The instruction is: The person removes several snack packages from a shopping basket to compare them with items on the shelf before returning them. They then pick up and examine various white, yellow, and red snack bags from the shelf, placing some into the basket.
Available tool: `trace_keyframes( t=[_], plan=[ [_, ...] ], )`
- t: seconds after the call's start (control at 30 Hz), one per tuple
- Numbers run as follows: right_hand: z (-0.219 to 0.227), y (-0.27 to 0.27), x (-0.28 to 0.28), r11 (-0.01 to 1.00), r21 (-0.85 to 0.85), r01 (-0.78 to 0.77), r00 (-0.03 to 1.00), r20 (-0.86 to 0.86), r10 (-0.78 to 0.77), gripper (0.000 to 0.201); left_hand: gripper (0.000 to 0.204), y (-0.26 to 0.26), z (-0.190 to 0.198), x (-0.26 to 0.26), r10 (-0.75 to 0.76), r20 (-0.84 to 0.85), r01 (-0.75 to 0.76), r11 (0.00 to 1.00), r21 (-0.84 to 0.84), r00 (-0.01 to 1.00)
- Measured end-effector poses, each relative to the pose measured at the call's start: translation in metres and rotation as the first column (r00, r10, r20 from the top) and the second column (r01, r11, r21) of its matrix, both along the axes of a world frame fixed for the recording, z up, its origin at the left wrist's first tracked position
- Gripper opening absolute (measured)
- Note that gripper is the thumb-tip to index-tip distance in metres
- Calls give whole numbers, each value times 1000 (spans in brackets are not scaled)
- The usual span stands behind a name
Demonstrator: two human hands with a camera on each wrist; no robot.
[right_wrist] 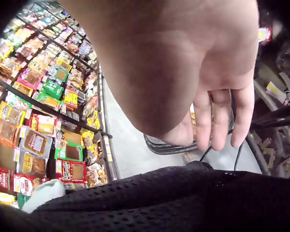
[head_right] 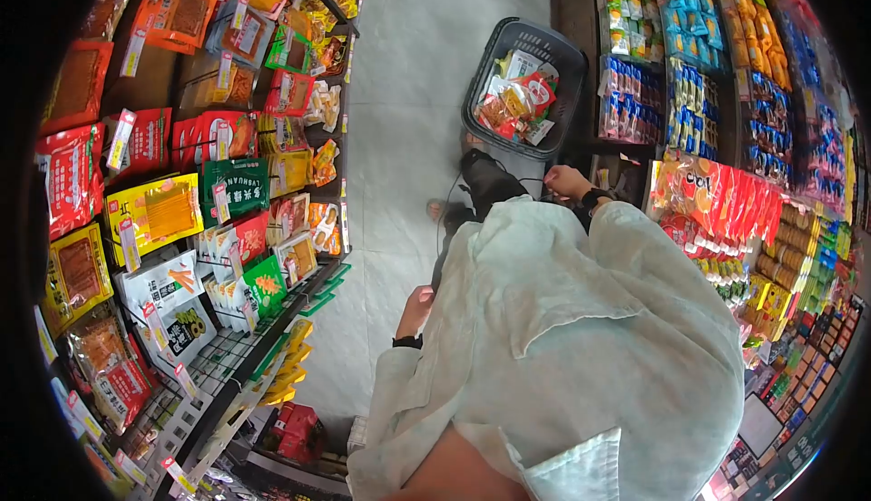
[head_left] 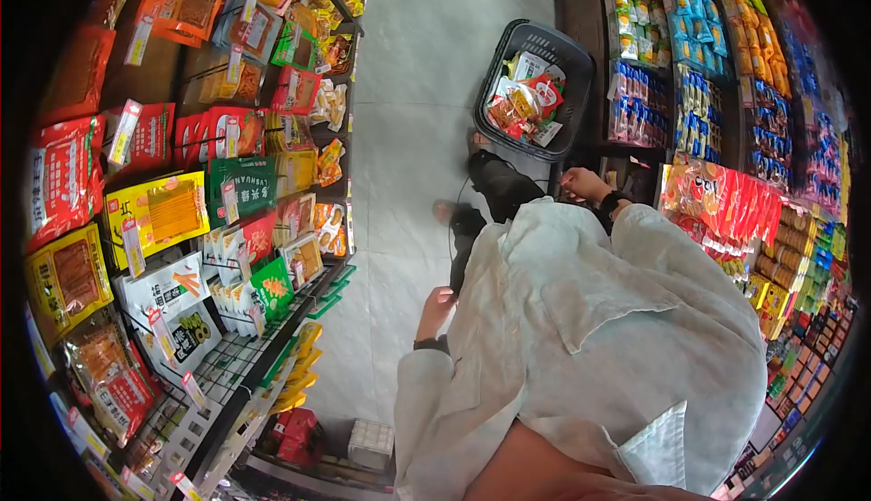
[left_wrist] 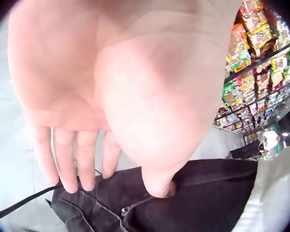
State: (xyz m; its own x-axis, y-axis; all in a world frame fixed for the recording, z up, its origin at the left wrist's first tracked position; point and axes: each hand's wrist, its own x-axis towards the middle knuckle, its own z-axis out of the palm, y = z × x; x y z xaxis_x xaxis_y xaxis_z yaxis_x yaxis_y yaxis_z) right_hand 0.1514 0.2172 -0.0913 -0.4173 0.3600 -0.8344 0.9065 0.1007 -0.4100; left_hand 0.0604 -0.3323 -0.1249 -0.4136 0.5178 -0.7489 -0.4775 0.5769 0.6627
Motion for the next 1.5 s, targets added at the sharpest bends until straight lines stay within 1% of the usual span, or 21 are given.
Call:
trace_keyframes(
  t=[0.1,0.3,0.33,0.37,0.47,0.5,0.57,0.6,0.63,0.67,0.77,0.9,0.97,1.1,1.17,1.23,1.33,1.37,1.4,1.47,1.5],
  plan=[
    [-8,9,13,999,-32,22,995,93,-19,19,39,11,21,10,109,109,-98,990,-98,988],
    [-73,56,21,998,-40,-57,997,53,59,19,42,-3,-9,39,105,201,-75,985,-154,974],
    [-92,69,18,994,2,-105,995,-1,105,19,40,6,-13,36,93,203,-64,988,-144,975],
    [-117,83,17,987,44,-152,987,-52,154,19,25,90,77,-9,77,249,-22,976,-217,965],
    [-168,117,0,997,-61,-50,994,-99,43,18,13,52,30,12,-108,80,119,980,-161,991],
    [-192,142,-17,993,-115,18,994,-103,-30,18,26,38,22,12,-264,8,264,962,-76,965],
    [-283,182,-31,985,-161,66,998,2,-66,15,49,71,33,-8,-311,111,329,912,-244,944],
    [-326,195,-34,977,-191,93,994,66,-82,14,56,108,69,-23,-155,272,274,832,-482,950],
    [-355,205,-49,994,101,-48,997,68,41,12,64,115,73,-28,-223,352,388,763,-518,909],
    [-352,224,-73,996,91,-23,999,26,21,16,73,112,76,-26,-276,432,491,684,-539,859],
    [-425,262,-124,977,214,0,995,99,-22,57,42,96,95,-7,-317,452,544,614,-573,834],
    [-498,273,-169,935,350,-58,997,65,38,76,29,90,122,13,-48,573,483,597,-640,818],
    [-500,271,-187,862,483,-151,988,63,138,76,30,150,144,-5,-140,586,583,425,-693,798],
    [-490,254,-192,887,451,-102,992,109,59,71,25,152,160,11,-234,530,578,384,-720,815],
    [-495,244,-176,933,345,102,995,-42,-93,60,24,200,157,-13,132,514,447,344,-826,848],
    [-485,232,-155,954,263,146,985,-131,-115,45,26,182,166,-4,-305,508,591,350,-727,805],
    [-410,229,-151,984,177,-24,995,-95,41,21,30,146,137,-7,-215,443,468,641,-608,870],
    [-382,227,-150,977,206,-49,980,-181,87,22,28,164,128,-3,-320,195,347,533,-771,927],
    [-362,220,-146,969,236,-71,955,-266,135,25,27,231,120,-37,-439,-48,163,431,-887,897],
    [-323,208,-143,947,319,-31,905,-392,162,33,31,315,125,-90,15,-205,-161,675,-720,979],
    [-293,206,-146,976,214,44,927,-372,40,36,30,335,117,-102,-75,-315,-149,763,-630,946]
  ],
)
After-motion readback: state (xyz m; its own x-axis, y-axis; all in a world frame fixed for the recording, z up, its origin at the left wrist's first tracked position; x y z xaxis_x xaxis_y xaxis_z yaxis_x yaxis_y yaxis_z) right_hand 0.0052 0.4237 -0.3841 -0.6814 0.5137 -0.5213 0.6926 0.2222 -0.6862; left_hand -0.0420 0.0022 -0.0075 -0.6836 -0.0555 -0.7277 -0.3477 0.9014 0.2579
